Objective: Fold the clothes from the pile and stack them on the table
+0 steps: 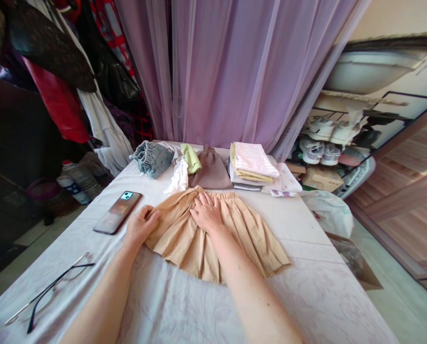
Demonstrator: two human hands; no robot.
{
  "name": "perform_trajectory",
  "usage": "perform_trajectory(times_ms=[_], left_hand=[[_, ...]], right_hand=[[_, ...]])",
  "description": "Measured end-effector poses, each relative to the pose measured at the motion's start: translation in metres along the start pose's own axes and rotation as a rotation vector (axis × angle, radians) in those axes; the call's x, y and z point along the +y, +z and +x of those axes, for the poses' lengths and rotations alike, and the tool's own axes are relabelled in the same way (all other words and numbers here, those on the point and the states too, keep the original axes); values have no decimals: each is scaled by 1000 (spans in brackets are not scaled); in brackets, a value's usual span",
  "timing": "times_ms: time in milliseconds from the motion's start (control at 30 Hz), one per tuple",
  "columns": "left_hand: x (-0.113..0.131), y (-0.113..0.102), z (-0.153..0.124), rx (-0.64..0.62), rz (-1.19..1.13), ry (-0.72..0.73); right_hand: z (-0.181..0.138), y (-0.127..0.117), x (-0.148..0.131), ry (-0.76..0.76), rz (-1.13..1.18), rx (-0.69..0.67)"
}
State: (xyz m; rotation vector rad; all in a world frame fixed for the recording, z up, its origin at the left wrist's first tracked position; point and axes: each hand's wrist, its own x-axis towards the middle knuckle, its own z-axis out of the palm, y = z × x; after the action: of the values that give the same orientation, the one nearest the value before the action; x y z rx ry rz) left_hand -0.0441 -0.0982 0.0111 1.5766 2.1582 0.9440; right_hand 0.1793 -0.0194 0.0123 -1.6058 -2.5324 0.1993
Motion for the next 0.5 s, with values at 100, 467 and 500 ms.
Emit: perform_trajectory(times_ms=[100,467,500], left_hand=[[4,0,-3,-33,-267,4],[31,-8,-17,-439,-1156,-167],[33,-6,-19,-462,-1163,-166]], right_hand=[[2,-8,1,-15,23,40],[13,-26,12,143,251,72],[15,-28,15,199,329,82]])
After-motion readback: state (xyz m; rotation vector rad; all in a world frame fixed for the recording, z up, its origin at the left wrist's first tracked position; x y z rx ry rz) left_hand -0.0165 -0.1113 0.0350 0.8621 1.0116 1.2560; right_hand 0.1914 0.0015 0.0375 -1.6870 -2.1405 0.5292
